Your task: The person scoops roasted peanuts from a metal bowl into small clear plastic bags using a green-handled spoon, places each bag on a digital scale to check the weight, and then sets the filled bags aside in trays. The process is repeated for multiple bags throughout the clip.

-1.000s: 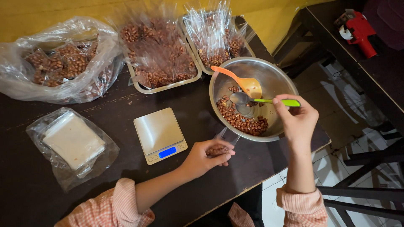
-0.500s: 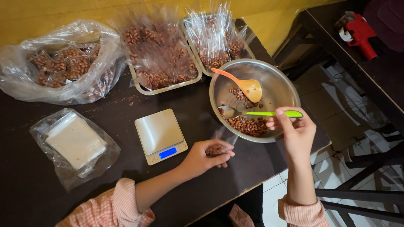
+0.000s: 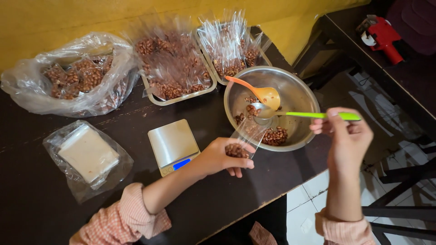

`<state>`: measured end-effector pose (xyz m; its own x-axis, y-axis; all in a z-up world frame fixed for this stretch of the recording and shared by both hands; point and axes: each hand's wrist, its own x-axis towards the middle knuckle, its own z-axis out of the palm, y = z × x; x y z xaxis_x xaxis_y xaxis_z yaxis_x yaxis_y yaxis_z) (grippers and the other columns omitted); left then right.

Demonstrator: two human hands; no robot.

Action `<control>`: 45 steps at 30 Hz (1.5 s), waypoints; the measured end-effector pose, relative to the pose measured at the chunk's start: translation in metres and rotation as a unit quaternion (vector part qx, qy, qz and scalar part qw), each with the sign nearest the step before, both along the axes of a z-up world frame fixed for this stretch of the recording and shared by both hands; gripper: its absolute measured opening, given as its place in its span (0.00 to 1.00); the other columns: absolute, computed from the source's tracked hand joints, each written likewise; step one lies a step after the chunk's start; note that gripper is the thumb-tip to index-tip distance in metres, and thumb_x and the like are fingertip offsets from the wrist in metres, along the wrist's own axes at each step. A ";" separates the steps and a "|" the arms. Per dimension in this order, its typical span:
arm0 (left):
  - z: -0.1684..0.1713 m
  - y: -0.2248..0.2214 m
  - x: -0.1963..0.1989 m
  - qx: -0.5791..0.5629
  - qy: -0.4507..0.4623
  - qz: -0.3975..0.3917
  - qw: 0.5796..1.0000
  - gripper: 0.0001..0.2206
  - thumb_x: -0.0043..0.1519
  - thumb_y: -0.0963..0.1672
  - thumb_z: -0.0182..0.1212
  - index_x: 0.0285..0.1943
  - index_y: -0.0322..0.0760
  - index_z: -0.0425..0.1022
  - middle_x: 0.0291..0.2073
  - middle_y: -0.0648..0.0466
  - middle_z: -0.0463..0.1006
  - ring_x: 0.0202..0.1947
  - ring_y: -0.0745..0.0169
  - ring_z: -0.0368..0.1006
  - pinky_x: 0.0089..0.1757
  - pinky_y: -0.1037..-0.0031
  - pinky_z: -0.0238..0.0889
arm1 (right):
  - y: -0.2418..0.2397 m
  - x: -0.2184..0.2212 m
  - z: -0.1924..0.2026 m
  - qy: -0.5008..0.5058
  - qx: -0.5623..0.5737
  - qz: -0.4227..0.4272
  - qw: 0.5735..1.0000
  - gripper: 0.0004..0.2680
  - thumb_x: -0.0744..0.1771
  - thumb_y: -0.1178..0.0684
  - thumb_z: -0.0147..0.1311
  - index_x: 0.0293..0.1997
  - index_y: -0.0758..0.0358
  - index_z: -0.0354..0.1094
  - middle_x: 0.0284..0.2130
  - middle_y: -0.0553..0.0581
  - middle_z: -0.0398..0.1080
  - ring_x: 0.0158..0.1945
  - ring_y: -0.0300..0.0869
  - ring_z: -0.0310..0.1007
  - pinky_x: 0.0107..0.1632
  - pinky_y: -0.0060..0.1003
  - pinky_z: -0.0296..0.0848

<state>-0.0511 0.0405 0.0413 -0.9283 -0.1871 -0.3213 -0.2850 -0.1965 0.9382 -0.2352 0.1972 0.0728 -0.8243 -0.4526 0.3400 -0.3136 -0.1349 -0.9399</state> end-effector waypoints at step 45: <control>-0.051 -0.081 0.087 -0.577 0.112 -0.007 0.809 0.45 0.31 0.58 0.74 0.59 0.48 0.60 0.52 0.51 0.61 0.61 0.50 0.49 0.55 0.43 0.33 | -0.041 0.049 -0.075 0.477 0.069 -0.074 0.873 0.07 0.65 0.57 0.58 0.36 0.74 0.69 0.30 0.62 0.72 0.30 0.44 0.70 0.33 0.32 0.64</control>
